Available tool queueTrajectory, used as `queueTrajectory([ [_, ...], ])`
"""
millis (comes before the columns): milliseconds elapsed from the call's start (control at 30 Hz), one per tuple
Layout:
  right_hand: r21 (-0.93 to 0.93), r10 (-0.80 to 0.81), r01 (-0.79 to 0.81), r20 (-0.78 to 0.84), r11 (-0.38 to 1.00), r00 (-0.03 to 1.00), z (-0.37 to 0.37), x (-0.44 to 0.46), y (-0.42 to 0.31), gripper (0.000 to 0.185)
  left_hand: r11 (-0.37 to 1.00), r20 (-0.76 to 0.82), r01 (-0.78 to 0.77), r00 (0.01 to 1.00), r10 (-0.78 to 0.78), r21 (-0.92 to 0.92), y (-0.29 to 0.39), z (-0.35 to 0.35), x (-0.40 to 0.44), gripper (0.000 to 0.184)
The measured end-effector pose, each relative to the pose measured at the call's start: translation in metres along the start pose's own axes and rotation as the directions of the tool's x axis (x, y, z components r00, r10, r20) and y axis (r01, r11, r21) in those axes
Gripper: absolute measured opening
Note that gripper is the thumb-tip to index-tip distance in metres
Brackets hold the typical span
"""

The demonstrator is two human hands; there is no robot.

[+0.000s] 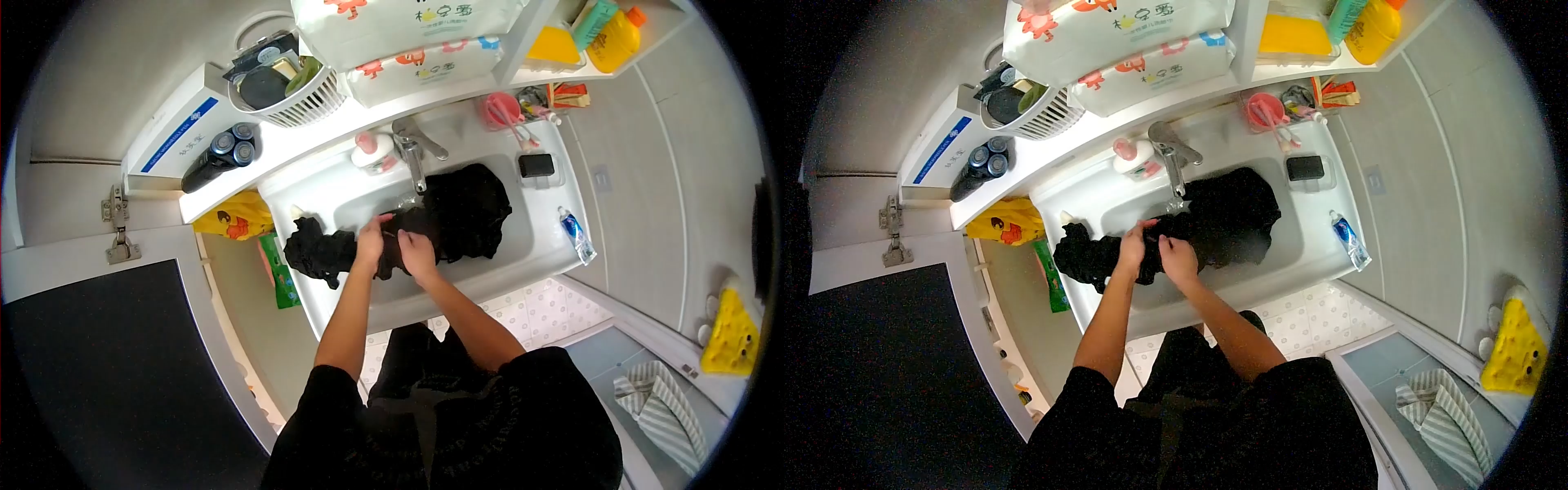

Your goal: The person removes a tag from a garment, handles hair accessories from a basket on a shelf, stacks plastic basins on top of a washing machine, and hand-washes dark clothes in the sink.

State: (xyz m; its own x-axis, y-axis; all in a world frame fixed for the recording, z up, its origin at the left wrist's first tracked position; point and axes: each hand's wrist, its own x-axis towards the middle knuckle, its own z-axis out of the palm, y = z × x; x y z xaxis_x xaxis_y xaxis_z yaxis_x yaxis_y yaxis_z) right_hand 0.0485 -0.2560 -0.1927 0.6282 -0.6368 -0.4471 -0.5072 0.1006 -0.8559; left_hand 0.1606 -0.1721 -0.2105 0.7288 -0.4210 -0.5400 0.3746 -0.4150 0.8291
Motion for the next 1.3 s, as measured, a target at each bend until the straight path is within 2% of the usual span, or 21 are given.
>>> queueTrajectory([
  [33, -0.024, -0.047, 0.048, 0.041, 0.999, 0.998, -0.003, -0.001, 0.000, 0.045, 0.992, 0.017, 0.098, 0.995, -0.097, -0.084, -0.002, -0.008, -0.001, 0.049],
  [100, 0.116, -0.122, 0.121, 0.001, 0.986, 0.992, -0.006, -0.006, -0.007, 0.043, 0.997, 0.021, -0.070, 0.997, 0.069, 0.031, -0.008, -0.014, -0.014, 0.054],
  [200, 0.200, -0.140, 0.133, 0.022, 0.971, 0.990, -0.005, -0.005, -0.009, 0.041, 0.987, 0.217, -0.009, 0.975, 0.043, -0.158, 0.014, -0.014, -0.059, 0.059],
  [233, 0.204, -0.131, 0.120, 0.045, 0.972, 0.990, -0.006, -0.003, -0.008, 0.040, 0.975, 0.293, 0.043, 0.956, 0.024, -0.218, 0.016, -0.015, -0.070, 0.072],
  [333, 0.277, -0.108, 0.101, 0.011, 0.956, 0.994, -0.001, 0.000, -0.007, 0.046, 0.996, 0.161, -0.020, 0.987, 0.005, 0.089, 0.030, -0.009, -0.084, 0.075],
  [400, 0.534, -0.021, 0.010, 0.015, 0.846, 1.000, 0.003, 0.012, 0.006, 0.048, 0.975, 0.060, 0.017, 0.998, -0.031, 0.220, 0.031, -0.011, -0.083, 0.070],
  [433, 0.647, 0.021, -0.033, 0.027, 0.762, 0.999, 0.002, 0.016, 0.007, 0.048, 0.973, 0.069, -0.004, 0.998, -0.013, 0.232, 0.042, -0.013, -0.089, 0.065],
  [467, 0.663, 0.085, -0.084, 0.032, 0.744, 0.996, -0.003, 0.019, 0.011, 0.040, 0.970, 0.079, -0.024, 0.997, 0.005, 0.244, 0.054, -0.015, -0.096, 0.060],
  [567, 0.323, -0.169, 0.159, 0.003, 0.933, 0.986, -0.014, 0.023, 0.014, 0.041, 0.952, 0.090, -0.156, 0.987, 0.136, 0.264, 0.062, -0.023, -0.108, 0.050],
  [600, 0.224, -0.218, 0.182, 0.148, 0.957, 0.964, -0.019, 0.036, 0.029, 0.044, 0.949, 0.112, -0.192, 0.979, 0.168, 0.251, 0.078, -0.026, -0.119, 0.049],
  [633, 0.267, -0.150, 0.094, 0.200, 0.959, 0.968, -0.021, 0.041, 0.034, 0.045, 0.945, 0.134, -0.226, 0.971, 0.199, 0.238, 0.091, -0.029, -0.129, 0.048],
  [667, 0.305, -0.084, 0.003, 0.254, 0.952, 0.964, -0.023, 0.045, 0.040, 0.046, 0.965, 0.104, -0.200, 0.977, 0.184, 0.171, 0.096, -0.032, -0.136, 0.045],
  [700, 0.337, -0.022, -0.087, 0.309, 0.937, 0.951, -0.026, 0.048, 0.038, 0.046, 0.982, 0.120, -0.186, 0.976, 0.183, 0.013, 0.095, -0.036, -0.139, 0.044],
  [733, 0.375, -0.051, -0.042, 0.234, 0.926, 0.971, -0.027, 0.045, 0.038, 0.059, 0.975, 0.136, -0.167, 0.973, 0.187, -0.144, 0.093, -0.041, -0.140, 0.043],
  [767, 0.416, 0.042, -0.179, 0.316, 0.892, 0.948, -0.030, 0.046, 0.037, 0.064, 0.945, 0.151, -0.140, 0.970, 0.191, -0.296, 0.092, -0.046, -0.142, 0.043],
  [833, 0.453, 0.204, -0.445, 0.486, 0.773, 0.850, -0.037, 0.044, 0.036, 0.072, 0.899, 0.165, -0.075, 0.973, 0.160, -0.431, 0.096, -0.048, -0.147, 0.042],
  [933, 0.399, 0.235, -0.438, 0.464, 0.806, 0.854, -0.027, 0.047, 0.047, 0.080, 0.807, 0.241, 0.006, 0.956, 0.170, -0.591, 0.100, -0.047, -0.152, 0.046],
  [1033, 0.398, 0.242, -0.451, 0.473, 0.799, 0.847, -0.009, 0.063, 0.076, 0.081, 0.658, 0.162, -0.001, 0.969, 0.188, -0.753, 0.086, -0.037, -0.156, 0.056],
  [1133, -0.007, 0.312, -0.331, 0.358, 0.943, 0.880, -0.017, 0.064, 0.062, 0.089, 0.584, 0.148, 0.029, 0.976, 0.157, -0.811, 0.074, -0.043, -0.158, 0.069],
  [1233, 0.287, 0.202, -0.450, 0.608, 0.846, 0.768, -0.018, 0.067, 0.076, 0.097, 0.526, 0.160, 0.031, 0.966, 0.202, -0.850, 0.070, -0.050, -0.157, 0.074],
  [1300, 0.318, 0.235, -0.578, 0.689, 0.751, 0.685, -0.016, 0.068, 0.081, 0.101, 0.470, 0.208, 0.088, 0.955, 0.211, -0.878, 0.066, -0.049, -0.155, 0.074],
])
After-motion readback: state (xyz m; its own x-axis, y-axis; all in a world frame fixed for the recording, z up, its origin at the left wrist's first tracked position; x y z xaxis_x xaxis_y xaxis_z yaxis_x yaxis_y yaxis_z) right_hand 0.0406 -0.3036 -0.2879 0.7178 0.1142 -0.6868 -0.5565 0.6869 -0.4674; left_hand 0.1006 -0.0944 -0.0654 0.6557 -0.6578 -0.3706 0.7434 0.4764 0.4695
